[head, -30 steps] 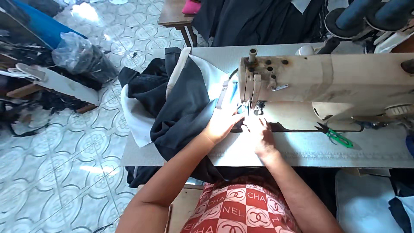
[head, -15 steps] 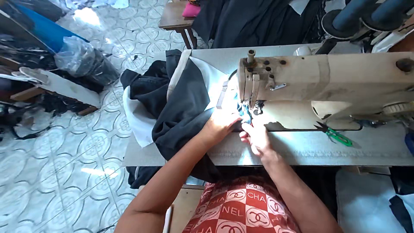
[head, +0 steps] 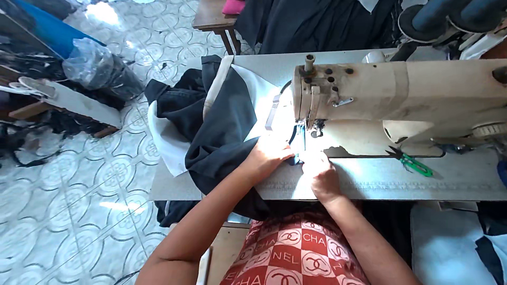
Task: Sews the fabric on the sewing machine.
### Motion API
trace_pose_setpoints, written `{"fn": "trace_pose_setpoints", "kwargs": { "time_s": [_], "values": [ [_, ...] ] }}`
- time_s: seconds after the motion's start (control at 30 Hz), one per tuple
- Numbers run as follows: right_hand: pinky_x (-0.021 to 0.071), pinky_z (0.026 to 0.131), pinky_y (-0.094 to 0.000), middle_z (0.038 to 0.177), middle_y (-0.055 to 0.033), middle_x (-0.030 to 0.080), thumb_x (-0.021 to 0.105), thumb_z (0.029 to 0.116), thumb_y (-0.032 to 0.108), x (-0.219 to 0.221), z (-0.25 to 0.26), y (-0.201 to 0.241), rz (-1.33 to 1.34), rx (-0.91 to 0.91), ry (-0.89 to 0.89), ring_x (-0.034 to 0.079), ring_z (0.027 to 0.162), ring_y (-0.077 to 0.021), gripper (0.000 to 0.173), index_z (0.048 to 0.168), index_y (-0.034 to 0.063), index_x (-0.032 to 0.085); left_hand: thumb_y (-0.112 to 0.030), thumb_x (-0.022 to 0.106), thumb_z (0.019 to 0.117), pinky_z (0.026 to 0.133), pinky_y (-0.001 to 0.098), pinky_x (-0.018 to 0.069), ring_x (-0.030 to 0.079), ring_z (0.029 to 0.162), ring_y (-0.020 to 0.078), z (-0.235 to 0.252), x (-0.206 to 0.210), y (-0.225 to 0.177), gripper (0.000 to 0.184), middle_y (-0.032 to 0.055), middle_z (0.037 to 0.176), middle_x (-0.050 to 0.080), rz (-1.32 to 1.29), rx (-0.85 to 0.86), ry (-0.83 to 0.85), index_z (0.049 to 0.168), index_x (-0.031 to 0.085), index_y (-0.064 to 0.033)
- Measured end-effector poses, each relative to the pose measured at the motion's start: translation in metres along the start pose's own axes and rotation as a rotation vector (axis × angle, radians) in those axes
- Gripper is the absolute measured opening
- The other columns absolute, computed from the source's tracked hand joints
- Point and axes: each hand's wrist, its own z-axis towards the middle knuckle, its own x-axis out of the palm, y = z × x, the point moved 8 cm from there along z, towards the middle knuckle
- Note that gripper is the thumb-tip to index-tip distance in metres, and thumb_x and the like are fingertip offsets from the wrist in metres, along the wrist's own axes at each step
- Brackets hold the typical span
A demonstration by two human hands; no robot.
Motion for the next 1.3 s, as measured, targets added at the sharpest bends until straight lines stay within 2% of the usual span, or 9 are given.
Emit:
{"fn": "trace_pose_setpoints", "kwargs": {
  "time_s": [0.07, 0.13, 0.33, 0.67, 0.77, 0.87, 1.13, 1.2, 1.3],
  "values": [
    [0.0598, 0.088, -0.0424, 0.107, -0.0102, 0.077, 0.063, 0.0933, 0.005, -0.001, -0.001, 0.001, 0.011, -0.006, 0.033, 0.073, 0.104, -0.0293, 0.020, 0.105, 0.0065, 0.079, -0.006, 0.060, 0.0983, 0.094, 0.0511, 0.0479, 0.068, 0.102, 0.0235, -0.001, 0.004, 0.001, 0.029, 0.0025, 0.106, 0.074, 0.023, -0.019, 0.008, 0.114, 0.078, -0.0217],
    [0.0594, 0.090, -0.0432, 0.112, -0.0089, 0.077, 0.061, 0.0938, 0.005, -0.001, -0.002, 0.000, 0.007, -0.012, 0.052, 0.073, 0.107, -0.0285, 0.022, 0.106, 0.0071, 0.079, -0.006, 0.057, 0.0995, 0.093, 0.0521, 0.0473, 0.067, 0.102, 0.0247, 0.001, 0.009, 0.001, 0.033, 0.0026, 0.106, 0.073, 0.044, -0.035, 0.041, 0.118, 0.077, -0.0250],
    [0.0585, 0.088, -0.0457, 0.113, -0.0076, 0.077, 0.061, 0.0950, 0.008, 0.000, -0.002, -0.001, 0.015, 0.031, 0.083, 0.072, 0.107, -0.0279, 0.023, 0.109, 0.0103, 0.079, -0.004, 0.057, 0.0992, 0.092, 0.0539, 0.0485, 0.067, 0.103, 0.0266, 0.004, 0.011, 0.001, 0.032, 0.0052, 0.105, 0.072, 0.004, -0.041, 0.036, 0.113, 0.078, -0.0228],
    [0.0568, 0.089, -0.0468, 0.106, -0.0111, 0.076, 0.061, 0.0973, 0.013, 0.008, 0.015, -0.010, 0.017, 0.061, 0.082, 0.070, 0.106, -0.0303, 0.020, 0.107, 0.0071, 0.078, -0.004, 0.058, 0.0986, 0.086, 0.0535, 0.0511, 0.067, 0.097, 0.0283, 0.015, 0.014, 0.014, 0.028, 0.0071, 0.100, 0.070, 0.008, -0.081, 0.044, 0.112, 0.078, -0.0177],
    [0.0575, 0.087, -0.0468, 0.103, -0.0119, 0.075, 0.062, 0.0961, 0.012, 0.007, 0.022, -0.012, 0.026, 0.069, 0.058, 0.071, 0.103, -0.0307, 0.019, 0.105, 0.0072, 0.078, -0.004, 0.058, 0.0981, 0.086, 0.0525, 0.0512, 0.066, 0.096, 0.0281, 0.017, 0.013, 0.016, 0.028, 0.0077, 0.099, 0.069, 0.019, -0.041, 0.047, 0.112, 0.078, -0.0180],
    [0.0575, 0.085, -0.0470, 0.102, -0.0125, 0.075, 0.063, 0.0950, 0.010, 0.007, 0.021, -0.012, 0.010, 0.053, 0.046, 0.071, 0.102, -0.0311, 0.020, 0.107, 0.0089, 0.078, -0.005, 0.060, 0.0974, 0.094, 0.0596, 0.0474, 0.066, 0.102, 0.0299, 0.015, 0.011, 0.015, 0.026, 0.0075, 0.103, 0.071, 0.052, -0.020, 0.063, 0.107, 0.079, -0.0200],
    [0.0569, 0.086, -0.0472, 0.102, -0.0127, 0.075, 0.063, 0.0953, 0.010, 0.008, 0.019, -0.011, -0.002, 0.035, 0.038, 0.070, 0.103, -0.0313, 0.019, 0.107, 0.0081, 0.078, -0.003, 0.059, 0.0970, 0.102, 0.0678, 0.0392, 0.066, 0.105, 0.0311, 0.013, 0.013, 0.018, 0.029, 0.0063, 0.107, 0.071, 0.081, -0.034, 0.066, 0.107, 0.078, -0.0226],
    [0.0567, 0.086, -0.0474, 0.104, -0.0133, 0.075, 0.062, 0.0953, 0.010, 0.009, 0.019, -0.012, -0.012, 0.041, 0.047, 0.070, 0.104, -0.0316, 0.020, 0.108, 0.0077, 0.077, -0.004, 0.058, 0.0978, 0.108, 0.0728, 0.0309, 0.066, 0.105, 0.0304, 0.014, 0.014, 0.019, 0.028, 0.0063, 0.107, 0.070, 0.054, -0.047, 0.056, 0.108, 0.078, -0.0214],
    [0.0577, 0.086, -0.0492, 0.108, -0.0144, 0.074, 0.063, 0.0947, 0.010, 0.012, 0.026, -0.015, -0.013, 0.065, 0.070, 0.070, 0.106, -0.0332, 0.021, 0.111, 0.0059, 0.076, -0.005, 0.058, 0.0989, 0.110, 0.0766, 0.0256, 0.066, 0.109, 0.0304, 0.016, 0.014, 0.025, 0.028, 0.0071, 0.111, 0.071, 0.023, -0.081, 0.036, 0.111, 0.078, -0.0203]
  ]
}}
